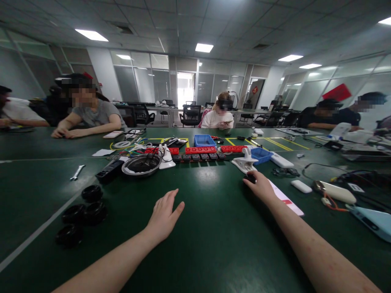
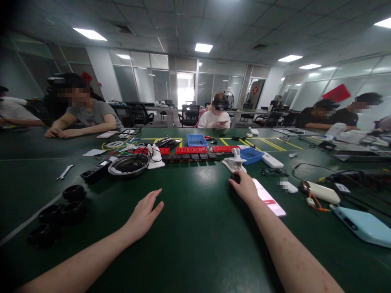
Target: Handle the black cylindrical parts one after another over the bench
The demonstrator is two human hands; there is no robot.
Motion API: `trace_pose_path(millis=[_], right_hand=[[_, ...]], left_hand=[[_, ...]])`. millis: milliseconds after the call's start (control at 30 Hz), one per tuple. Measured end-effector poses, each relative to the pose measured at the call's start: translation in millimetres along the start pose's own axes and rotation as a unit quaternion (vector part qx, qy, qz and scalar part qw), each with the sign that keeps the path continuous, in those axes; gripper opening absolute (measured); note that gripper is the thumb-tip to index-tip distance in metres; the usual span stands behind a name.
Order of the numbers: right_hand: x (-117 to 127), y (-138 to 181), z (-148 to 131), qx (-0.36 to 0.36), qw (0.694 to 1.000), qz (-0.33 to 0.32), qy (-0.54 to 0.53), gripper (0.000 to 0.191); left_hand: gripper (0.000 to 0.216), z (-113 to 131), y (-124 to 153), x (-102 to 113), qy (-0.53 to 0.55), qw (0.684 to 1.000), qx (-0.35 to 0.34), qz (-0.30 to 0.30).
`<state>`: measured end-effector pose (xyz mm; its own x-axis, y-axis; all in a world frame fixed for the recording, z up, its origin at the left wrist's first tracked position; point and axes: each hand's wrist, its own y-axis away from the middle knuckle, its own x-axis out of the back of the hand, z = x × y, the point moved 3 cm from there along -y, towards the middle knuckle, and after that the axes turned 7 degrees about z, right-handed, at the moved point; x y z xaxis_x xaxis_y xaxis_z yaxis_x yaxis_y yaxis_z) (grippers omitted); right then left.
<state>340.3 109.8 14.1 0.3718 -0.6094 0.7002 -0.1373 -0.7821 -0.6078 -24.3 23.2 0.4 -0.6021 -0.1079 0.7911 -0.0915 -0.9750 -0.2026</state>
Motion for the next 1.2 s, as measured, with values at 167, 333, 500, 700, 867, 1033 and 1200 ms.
trace_pose_path(millis=[167, 333, 500, 700, 867, 1033, 1200], right_hand=[[8, 5, -6, -0.006, 0.999, 0.04, 0.037, 0.045], [25, 9, -46, 0.054, 0.993, 0.104, 0.021, 0.031], [4, 48, -128, 0.209, 0.974, -0.016, -0.082, 0.048], [-13, 89, -167, 0.267, 0.943, -0.083, -0.181, 0.042], [-19, 81, -152, 0.218, 0.953, -0.095, -0.188, 0.058], [-28, 76, -145, 0.206, 0.96, -0.108, -0.154, 0.057], [-21, 74, -147, 0.193, 0.952, -0.08, -0.226, 0.042]], left_hand=[[0.061, 2, 1, 1, -0.024, 1.0, -0.007, 0.0], [0.058, 2, -1, 1, -0.034, 0.998, -0.042, 0.013], [0.056, 7, 4, 2, -0.052, 0.996, -0.067, 0.038], [0.062, 41, 20, 30, -0.116, 0.98, -0.146, 0.07], [0.054, 37, 15, 92, -0.262, 0.949, -0.147, 0.094], [0.044, -45, -9, 172, -0.332, 0.939, 0.048, 0.081], [0.026, -112, -19, 203, -0.345, 0.916, 0.206, -0.008]])
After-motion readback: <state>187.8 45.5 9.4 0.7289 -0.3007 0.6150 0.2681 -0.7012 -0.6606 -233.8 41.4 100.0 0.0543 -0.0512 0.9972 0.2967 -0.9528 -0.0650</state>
